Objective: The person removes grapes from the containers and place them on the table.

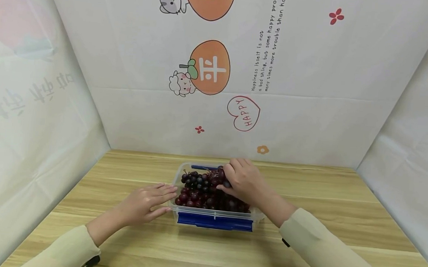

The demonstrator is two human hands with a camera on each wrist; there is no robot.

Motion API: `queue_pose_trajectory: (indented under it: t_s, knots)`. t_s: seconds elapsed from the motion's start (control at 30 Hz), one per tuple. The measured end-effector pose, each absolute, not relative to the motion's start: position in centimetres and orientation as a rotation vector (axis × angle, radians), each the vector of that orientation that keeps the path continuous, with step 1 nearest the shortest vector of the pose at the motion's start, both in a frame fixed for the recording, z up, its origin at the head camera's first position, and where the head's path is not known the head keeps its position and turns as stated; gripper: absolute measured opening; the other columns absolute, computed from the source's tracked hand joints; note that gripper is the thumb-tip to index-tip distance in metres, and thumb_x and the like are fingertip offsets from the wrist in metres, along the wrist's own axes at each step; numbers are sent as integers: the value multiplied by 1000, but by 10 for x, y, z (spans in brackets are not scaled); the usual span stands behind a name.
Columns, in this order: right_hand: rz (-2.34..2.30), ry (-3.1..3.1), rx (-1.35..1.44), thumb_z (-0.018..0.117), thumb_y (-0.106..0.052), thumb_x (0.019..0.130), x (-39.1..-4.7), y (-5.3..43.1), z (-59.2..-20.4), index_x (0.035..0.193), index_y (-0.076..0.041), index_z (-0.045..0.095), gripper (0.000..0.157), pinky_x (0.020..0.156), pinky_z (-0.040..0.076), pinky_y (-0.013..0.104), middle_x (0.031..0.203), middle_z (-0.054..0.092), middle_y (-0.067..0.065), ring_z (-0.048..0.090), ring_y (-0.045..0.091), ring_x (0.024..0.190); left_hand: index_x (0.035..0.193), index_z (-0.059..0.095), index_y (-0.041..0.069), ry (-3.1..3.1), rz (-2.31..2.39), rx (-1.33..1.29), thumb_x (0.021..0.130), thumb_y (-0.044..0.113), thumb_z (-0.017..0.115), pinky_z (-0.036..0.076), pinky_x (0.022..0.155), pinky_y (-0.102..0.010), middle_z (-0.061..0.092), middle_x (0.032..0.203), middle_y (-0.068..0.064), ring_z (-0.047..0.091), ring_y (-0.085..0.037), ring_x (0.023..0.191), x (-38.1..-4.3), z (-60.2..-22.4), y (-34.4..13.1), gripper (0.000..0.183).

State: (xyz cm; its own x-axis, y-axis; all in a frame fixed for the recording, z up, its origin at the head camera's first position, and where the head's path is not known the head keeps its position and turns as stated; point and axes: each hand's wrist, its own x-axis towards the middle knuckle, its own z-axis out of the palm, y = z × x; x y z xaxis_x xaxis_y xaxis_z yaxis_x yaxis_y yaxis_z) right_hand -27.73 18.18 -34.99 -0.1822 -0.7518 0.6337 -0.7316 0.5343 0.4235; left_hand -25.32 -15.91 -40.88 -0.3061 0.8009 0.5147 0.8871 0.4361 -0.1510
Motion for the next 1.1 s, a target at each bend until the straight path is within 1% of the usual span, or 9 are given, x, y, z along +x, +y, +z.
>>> queue_pose_trajectory:
  t_s: [0.17, 0.4, 0.47, 0.63, 0.7, 0.8, 1.03, 1.1]
  knots:
    - [-8, -1930, 1181, 45, -51, 100, -277, 186, -344, 90, 0, 51, 52, 52, 41, 36, 76, 49, 9, 49, 25, 61, 123, 65, 0, -2171, -217, -1414, 95, 32, 61, 42, 105, -42, 60, 130, -15, 58, -24, 119, -253, -409, -159, 42]
    - [28, -1880, 1138, 45, -49, 100, -277, 192, -333, 87, 1, 51, 52, 49, 38, 35, 74, 49, 10, 44, 24, 58, 122, 66, 0, -2154, -220, -1419, 91, 29, 67, 44, 104, -43, 61, 129, -15, 59, -24, 118, -254, -410, -159, 42]
    - [20, -1880, 1120, 44, -49, 101, -277, 195, -329, 87, 1, 52, 53, 50, 40, 37, 75, 49, 11, 46, 26, 59, 122, 66, 0, -2153, -221, -1419, 90, 28, 68, 44, 104, -43, 61, 129, -15, 59, -24, 118, -254, -410, -159, 42]
    - [46, -1886, 1090, 46, -49, 100, -277, 202, -320, 87, 2, 52, 52, 51, 43, 41, 75, 50, 12, 49, 29, 62, 123, 65, 0, -2161, -217, -1416, 88, 28, 70, 43, 104, -43, 61, 129, -15, 58, -24, 119, -254, -410, -159, 44]
    - [68, -1878, 1084, 48, -48, 99, -278, 205, -317, 86, 2, 51, 52, 48, 41, 41, 74, 50, 12, 48, 28, 60, 123, 65, 1, -2172, -216, -1411, 88, 28, 70, 42, 105, -43, 60, 130, -14, 58, -24, 119, -254, -410, -159, 44]
    - [81, -1865, 1072, 46, -49, 99, -279, 209, -312, 86, 3, 52, 53, 46, 38, 40, 73, 51, 12, 46, 27, 58, 124, 65, 2, -2189, -214, -1401, 91, 29, 67, 42, 106, -42, 59, 131, -14, 57, -24, 120, -254, -410, -160, 43]
    - [96, -1840, 1032, 47, -49, 99, -281, 223, -300, 85, 5, 53, 56, 45, 42, 45, 72, 52, 14, 48, 31, 57, 124, 64, 0, -2185, -224, -1409, 88, 26, 70, 44, 104, -44, 60, 130, -15, 57, -24, 120, -254, -410, -160, 45]
    - [92, -1835, 1023, 48, -49, 99, -281, 227, -297, 85, 6, 53, 57, 45, 42, 47, 72, 51, 15, 48, 32, 57, 124, 65, 0, -2175, -220, -1413, 91, 27, 68, 45, 103, -44, 60, 130, -15, 58, -24, 120, -254, -411, -159, 43]
